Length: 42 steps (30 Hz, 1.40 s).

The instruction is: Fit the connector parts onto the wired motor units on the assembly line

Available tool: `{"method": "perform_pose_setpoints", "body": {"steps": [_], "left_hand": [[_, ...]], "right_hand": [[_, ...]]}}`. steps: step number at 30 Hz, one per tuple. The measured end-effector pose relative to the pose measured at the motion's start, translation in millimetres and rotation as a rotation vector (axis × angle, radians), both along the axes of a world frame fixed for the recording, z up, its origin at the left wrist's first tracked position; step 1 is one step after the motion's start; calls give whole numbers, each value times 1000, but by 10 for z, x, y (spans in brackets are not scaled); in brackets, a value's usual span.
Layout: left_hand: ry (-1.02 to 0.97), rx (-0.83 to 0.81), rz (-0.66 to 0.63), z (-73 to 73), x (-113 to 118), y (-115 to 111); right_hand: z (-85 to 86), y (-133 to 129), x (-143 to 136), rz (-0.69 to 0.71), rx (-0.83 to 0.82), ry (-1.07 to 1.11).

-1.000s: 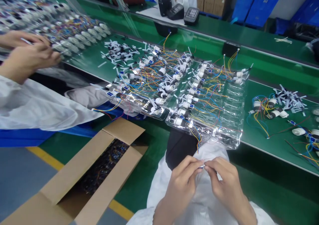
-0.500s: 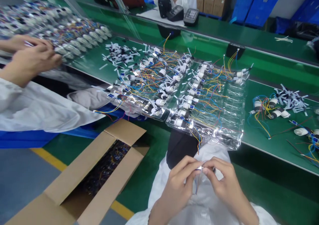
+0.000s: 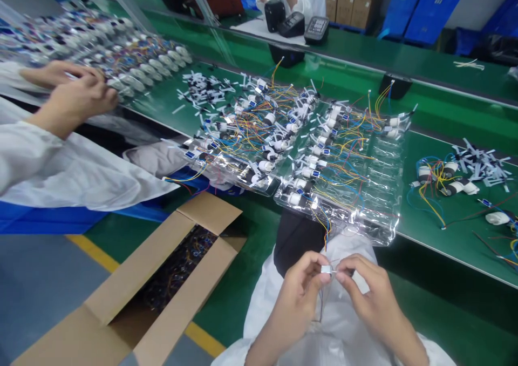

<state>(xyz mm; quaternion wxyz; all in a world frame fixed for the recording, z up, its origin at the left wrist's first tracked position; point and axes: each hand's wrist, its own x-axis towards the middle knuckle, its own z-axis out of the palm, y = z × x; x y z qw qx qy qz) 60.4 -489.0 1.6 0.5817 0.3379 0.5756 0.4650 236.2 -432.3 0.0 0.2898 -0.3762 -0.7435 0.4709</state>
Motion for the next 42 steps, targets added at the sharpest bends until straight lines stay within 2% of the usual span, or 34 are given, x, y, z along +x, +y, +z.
{"method": "perform_pose_setpoints", "body": {"steps": [6, 11, 15, 25, 34, 37, 42], "left_hand": [[13, -36, 6, -44, 101, -9], [-29, -70, 7, -93, 122, 27], [30, -61, 7, -138, 136, 17], [429, 263, 4, -232, 188, -12], [550, 387, 13, -324, 267, -56], [518, 324, -15, -337, 244, -14], [206, 61, -46, -341, 105, 47]], "right_hand": [[-20, 30, 2, -37, 181, 18], [-43, 40, -7, -51, 209, 5], [-61, 29, -37, -63, 253, 1], [-161, -14, -92, -128, 350, -40], [-228, -81, -111, -175, 329, -26], [-232, -25, -96, -155, 251, -49], [-186, 105, -34, -22, 105, -65]]}}
